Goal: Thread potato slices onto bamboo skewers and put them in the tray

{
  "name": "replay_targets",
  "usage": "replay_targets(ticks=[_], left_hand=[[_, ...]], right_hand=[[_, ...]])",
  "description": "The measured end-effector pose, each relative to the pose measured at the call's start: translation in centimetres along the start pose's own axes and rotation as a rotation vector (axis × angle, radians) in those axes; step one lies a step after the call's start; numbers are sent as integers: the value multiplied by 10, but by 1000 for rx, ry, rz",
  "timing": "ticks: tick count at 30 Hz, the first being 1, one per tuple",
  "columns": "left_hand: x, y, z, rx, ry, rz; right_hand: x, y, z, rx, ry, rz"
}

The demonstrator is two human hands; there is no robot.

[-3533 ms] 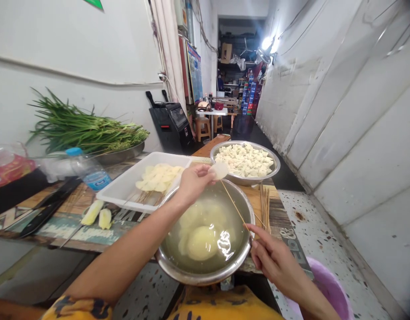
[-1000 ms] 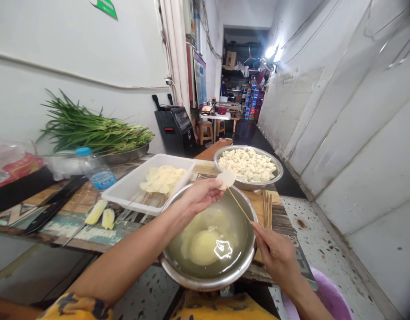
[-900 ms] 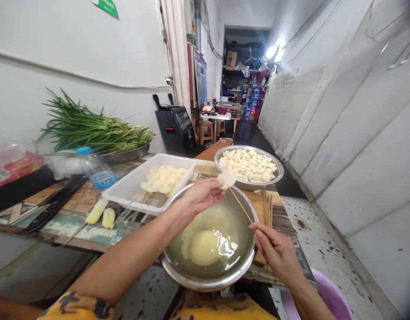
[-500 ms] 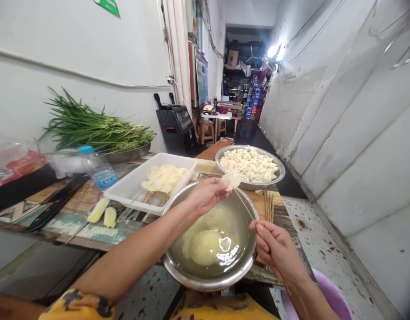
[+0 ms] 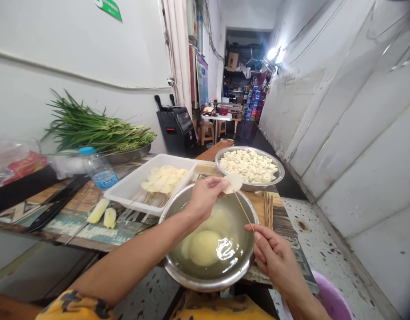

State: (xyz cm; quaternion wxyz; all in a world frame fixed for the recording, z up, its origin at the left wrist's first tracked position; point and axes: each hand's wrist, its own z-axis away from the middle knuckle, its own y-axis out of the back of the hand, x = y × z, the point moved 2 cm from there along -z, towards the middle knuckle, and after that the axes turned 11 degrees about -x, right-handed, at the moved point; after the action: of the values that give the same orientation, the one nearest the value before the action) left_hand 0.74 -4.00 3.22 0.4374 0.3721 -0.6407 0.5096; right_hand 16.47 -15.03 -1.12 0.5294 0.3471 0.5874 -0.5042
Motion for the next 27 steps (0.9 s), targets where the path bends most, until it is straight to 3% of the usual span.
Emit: replay_targets(ticks=[6,12,16,20,23,27], left_hand=[[-2,-2,3,-7,-9,-57],[-7,-10,8,-83,-29,-130],[-5,-2,0,-11,56,-16],[-2,12,-9,96,27,27],[-3,4,-4,-11,39,-62],[-3,-18,12,-383,109,-213]], right_hand=[[-1,-4,5,-12,-43,-86],[-6,-9,-9,-1,-6,-142],[-10,-4,-9,-28,33,63],[-8,8,3,-60,30,248],[-8,14,3,-8,56,300],[-9,16,-13,31,113,296]])
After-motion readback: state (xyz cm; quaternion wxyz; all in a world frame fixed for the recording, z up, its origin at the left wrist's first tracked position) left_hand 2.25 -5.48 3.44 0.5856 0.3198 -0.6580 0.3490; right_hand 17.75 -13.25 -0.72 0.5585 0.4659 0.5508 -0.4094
